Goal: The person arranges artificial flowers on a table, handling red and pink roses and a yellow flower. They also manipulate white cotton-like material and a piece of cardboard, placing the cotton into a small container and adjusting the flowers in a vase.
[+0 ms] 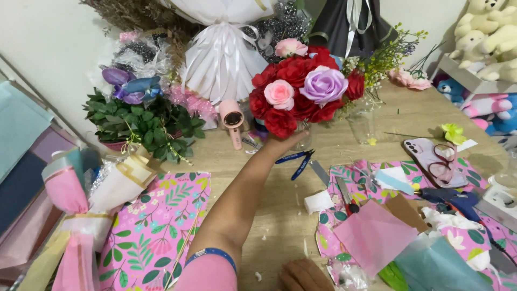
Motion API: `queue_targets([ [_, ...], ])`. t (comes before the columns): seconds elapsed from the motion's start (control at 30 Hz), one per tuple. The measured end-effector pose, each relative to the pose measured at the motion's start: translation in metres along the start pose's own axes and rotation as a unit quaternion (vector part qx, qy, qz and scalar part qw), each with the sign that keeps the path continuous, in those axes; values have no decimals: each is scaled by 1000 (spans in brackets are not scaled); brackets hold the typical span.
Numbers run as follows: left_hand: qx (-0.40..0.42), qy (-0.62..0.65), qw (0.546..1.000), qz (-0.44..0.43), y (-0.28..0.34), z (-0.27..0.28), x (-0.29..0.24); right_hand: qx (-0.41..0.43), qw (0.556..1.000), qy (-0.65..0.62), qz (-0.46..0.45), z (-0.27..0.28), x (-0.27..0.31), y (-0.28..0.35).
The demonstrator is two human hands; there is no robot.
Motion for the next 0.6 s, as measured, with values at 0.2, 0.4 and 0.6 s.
queue_targets([
  [0.2,41,-54,989,134,-5,13,20,30,997,60,29,-45,-14,69],
  [0.4,89,-117,944,296,2,22,50,49,998,34,36,-56,-15,86],
  [0.6,110,-145,946,269,8,25,27,46,997,51,-33,-18,-2,33],
])
Point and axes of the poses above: each hand's wrist, its own y-axis away from the middle knuckle, its own z-axis out of the back of the hand, x = y × z, the point moved 7 cm from there along -y, towards the middle knuckle, and after that the axes turned 12 degrees about y, right-handed, at the moved point
